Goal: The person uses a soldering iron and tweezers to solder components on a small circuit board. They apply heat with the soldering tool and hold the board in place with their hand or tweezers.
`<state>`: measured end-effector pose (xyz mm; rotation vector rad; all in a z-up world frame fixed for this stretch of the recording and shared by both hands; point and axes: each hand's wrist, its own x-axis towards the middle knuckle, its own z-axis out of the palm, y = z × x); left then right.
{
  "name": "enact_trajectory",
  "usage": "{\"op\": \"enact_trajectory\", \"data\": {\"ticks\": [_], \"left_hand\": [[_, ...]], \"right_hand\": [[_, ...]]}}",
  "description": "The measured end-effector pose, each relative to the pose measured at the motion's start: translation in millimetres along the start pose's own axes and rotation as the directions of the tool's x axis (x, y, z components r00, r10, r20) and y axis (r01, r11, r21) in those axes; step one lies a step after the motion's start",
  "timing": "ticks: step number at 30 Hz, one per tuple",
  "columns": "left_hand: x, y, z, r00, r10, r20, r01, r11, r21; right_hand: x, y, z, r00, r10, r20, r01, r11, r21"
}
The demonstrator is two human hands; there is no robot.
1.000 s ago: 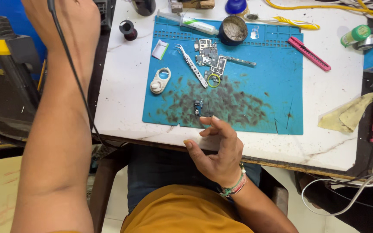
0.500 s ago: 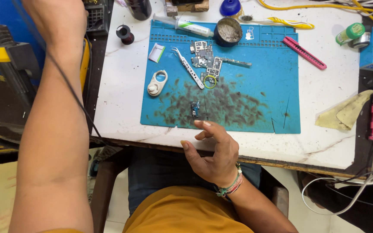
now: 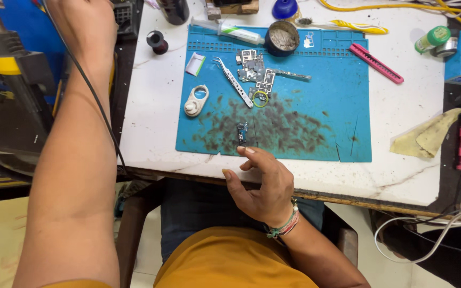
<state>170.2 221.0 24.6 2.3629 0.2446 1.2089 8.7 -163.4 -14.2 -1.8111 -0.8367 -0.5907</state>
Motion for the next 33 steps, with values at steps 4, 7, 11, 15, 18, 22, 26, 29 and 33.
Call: {"op": "enact_trajectory", "data": {"ticks": [4, 7, 11, 15, 18, 22, 26, 29, 33], "left_hand": [[-13, 24, -17, 0.902, -0.344, 0.262, 0.406, 0.881, -0.242], [-37, 34, -38, 0.920, -0.267, 0.286, 0.388, 0.712, -0.585], [-78, 58, -78, 0.804, -0.415, 0.426, 0.583, 0.413, -0.699], [-134, 92, -116, 0.869, -0.458, 0.187, 0.451, 0.579, -0.679], [-176, 115, -128, 0.987, -0.072, -0.142, 0.022, 0.945, -0.326], [-217, 143, -131, 0.973, 0.223, -0.051, -0.228, 0.934, -0.276], [-203, 169, -119, 0.966, 0.255, 0.045, -0.205, 0.858, -0.470], [-170, 188, -104, 0.976, 0.213, 0.045, -0.145, 0.791, -0.594], [-127, 197, -62, 0.990, 0.128, 0.051, -0.059, 0.726, -0.685]], "right_hand": [[0, 1, 0, 1.000, -0.010, -0.009, 0.010, 1.000, -0.008], [-3, 1, -2, 1.000, 0.002, -0.009, -0.001, 1.000, 0.016], [-2, 2, 0, 0.999, 0.028, -0.025, -0.026, 0.998, 0.063], [8, -3, -14, 0.989, 0.148, -0.004, -0.147, 0.984, 0.103], [36, -7, -38, 0.988, 0.147, 0.040, -0.144, 0.988, -0.061], [99, 16, -57, 0.962, 0.073, 0.262, 0.050, 0.899, -0.434], [138, 46, -27, 0.870, 0.192, 0.453, 0.033, 0.896, -0.443], [136, 54, 5, 0.894, 0.006, 0.447, 0.229, 0.853, -0.470], [128, 67, 19, 0.923, -0.020, 0.384, 0.226, 0.835, -0.501]]}}
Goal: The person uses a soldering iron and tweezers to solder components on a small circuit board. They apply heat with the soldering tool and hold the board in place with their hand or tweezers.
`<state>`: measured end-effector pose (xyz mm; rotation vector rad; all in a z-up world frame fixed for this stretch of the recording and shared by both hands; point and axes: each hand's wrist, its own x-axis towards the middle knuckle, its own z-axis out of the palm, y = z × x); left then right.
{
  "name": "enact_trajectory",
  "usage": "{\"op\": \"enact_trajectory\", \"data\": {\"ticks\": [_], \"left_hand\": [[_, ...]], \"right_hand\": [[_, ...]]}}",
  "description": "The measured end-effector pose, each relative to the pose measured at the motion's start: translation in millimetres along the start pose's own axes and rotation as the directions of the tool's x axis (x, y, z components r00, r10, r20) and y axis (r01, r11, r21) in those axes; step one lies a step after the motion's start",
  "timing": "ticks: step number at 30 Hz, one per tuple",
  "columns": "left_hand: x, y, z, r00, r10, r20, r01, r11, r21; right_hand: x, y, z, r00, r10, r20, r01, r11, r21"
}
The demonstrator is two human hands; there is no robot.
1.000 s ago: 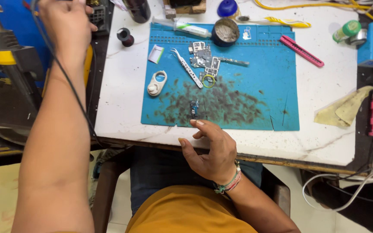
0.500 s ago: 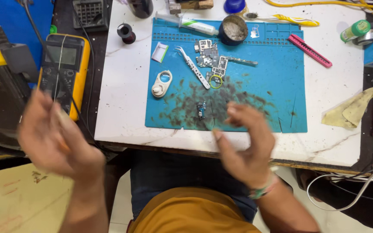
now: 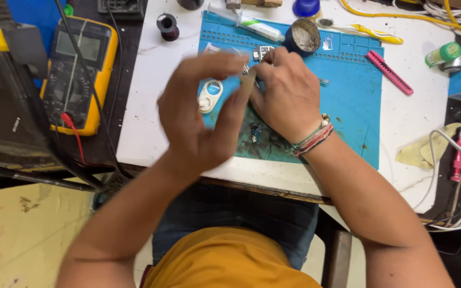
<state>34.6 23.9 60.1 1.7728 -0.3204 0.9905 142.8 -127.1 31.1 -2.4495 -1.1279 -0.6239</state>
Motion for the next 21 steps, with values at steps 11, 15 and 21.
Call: {"op": "enact_trajectory", "data": {"ticks": [11, 15, 21], "left_hand": [[50, -68, 51, 0.975, -0.214, -0.063, 0.164, 0.879, -0.447], [50, -83, 65, 0.973, -0.127, 0.191, 0.087, 0.975, 0.204], [62, -109, 112, 0.898, -0.059, 0.436, -0.257, 0.734, 0.629]], "right_hand": [[-5, 47, -18, 0.946, 0.221, -0.236, -0.119, 0.917, 0.381], [-10, 99, -40, 0.852, 0.461, -0.249, -0.227, 0.754, 0.617], [-18, 133, -30, 0.810, 0.468, -0.355, -0.017, 0.622, 0.783]]}}
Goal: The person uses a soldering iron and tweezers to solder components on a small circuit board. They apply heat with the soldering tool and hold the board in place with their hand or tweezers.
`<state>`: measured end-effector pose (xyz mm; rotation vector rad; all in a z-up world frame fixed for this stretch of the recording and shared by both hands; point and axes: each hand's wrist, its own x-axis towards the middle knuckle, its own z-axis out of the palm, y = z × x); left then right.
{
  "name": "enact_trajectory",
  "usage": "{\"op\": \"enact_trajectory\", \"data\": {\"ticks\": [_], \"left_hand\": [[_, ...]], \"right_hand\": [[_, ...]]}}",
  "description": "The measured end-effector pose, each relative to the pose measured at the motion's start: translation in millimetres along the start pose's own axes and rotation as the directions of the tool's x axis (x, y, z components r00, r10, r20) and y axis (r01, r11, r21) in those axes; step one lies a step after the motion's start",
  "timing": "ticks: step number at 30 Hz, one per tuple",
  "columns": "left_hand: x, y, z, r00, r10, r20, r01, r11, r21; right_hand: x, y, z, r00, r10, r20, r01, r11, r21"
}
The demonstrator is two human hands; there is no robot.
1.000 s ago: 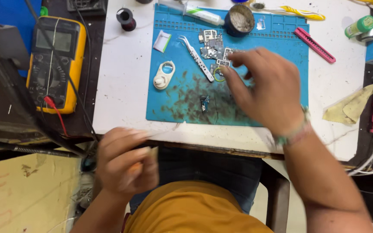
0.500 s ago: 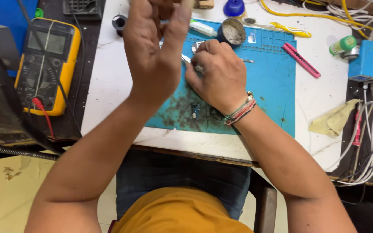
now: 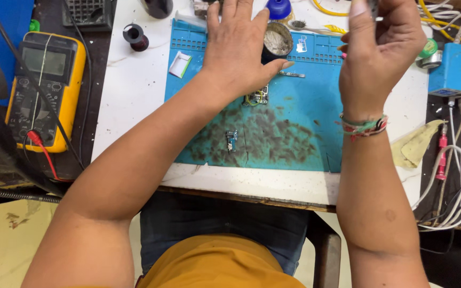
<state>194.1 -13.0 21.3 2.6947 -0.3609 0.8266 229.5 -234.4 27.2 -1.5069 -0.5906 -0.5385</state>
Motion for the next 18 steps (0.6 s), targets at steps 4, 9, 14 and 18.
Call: {"op": "enact_trajectory", "data": {"ticks": [4, 9, 14, 18], "left_hand": [[4, 3, -4, 0.994, -0.037, 0.106, 0.038, 0.999, -0.010], [-47, 0, -52, 0.997, 0.040, 0.070, -0.022, 0.971, -0.237], [-101, -2, -90, 0.967, -0.056, 0.248, 0.120, 0.961, -0.249], [-118, -13, -90, 0.981, -0.019, 0.191, 0.053, 0.983, -0.174]], "right_hand": [[-11, -4, 4, 0.993, -0.100, 0.059, 0.097, 0.994, 0.049], [-13, -20, 13, 0.998, -0.058, -0.010, 0.058, 0.997, 0.048], [-24, -36, 28, 0.994, -0.072, 0.086, 0.065, 0.995, 0.080], [-38, -45, 48, 0.967, 0.094, 0.236, -0.128, 0.983, 0.134]]}}
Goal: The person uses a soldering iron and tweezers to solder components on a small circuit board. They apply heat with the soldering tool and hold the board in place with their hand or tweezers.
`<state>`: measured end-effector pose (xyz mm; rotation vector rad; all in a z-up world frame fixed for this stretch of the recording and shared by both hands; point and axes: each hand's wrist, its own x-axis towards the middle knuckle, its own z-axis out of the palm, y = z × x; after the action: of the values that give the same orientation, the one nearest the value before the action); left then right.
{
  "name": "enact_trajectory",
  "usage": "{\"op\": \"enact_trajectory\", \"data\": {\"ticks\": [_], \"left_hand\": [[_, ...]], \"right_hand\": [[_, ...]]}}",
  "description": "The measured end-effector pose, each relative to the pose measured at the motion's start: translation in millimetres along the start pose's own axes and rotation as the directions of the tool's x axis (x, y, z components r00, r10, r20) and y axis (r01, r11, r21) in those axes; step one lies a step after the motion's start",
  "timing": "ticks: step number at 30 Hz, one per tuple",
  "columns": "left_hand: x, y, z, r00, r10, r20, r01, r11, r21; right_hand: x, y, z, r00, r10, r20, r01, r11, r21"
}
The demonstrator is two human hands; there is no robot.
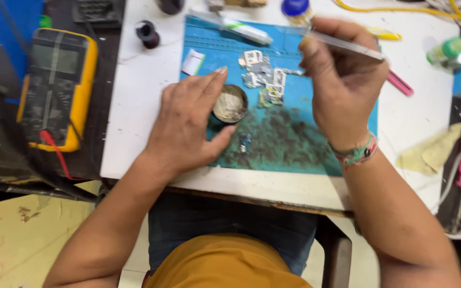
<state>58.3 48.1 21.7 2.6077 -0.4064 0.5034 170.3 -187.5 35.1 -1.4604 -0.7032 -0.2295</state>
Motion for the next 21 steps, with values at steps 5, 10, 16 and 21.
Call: {"op": "enact_trajectory", "data": {"ticks": [5, 10, 16, 21], "left_hand": [[-1, -2, 4, 0.990, -0.098, -0.102, 0.100, 0.995, 0.010], [-3, -4, 14, 0.976, -0.202, -0.079, 0.201, 0.979, -0.020], [1, -2, 13, 0.977, -0.175, -0.119, 0.172, 0.984, -0.041], [1, -4, 13, 0.978, -0.195, -0.067, 0.193, 0.980, -0.048]], "right_hand": [[-7, -9, 13, 0.986, 0.151, 0.072, -0.147, 0.988, -0.051], [-21, -12, 14, 0.981, 0.152, 0.123, -0.125, 0.970, -0.207], [-21, -11, 15, 0.956, 0.145, 0.254, -0.050, 0.937, -0.346], [-20, -11, 21, 0.932, 0.125, 0.340, 0.027, 0.911, -0.412]]}}
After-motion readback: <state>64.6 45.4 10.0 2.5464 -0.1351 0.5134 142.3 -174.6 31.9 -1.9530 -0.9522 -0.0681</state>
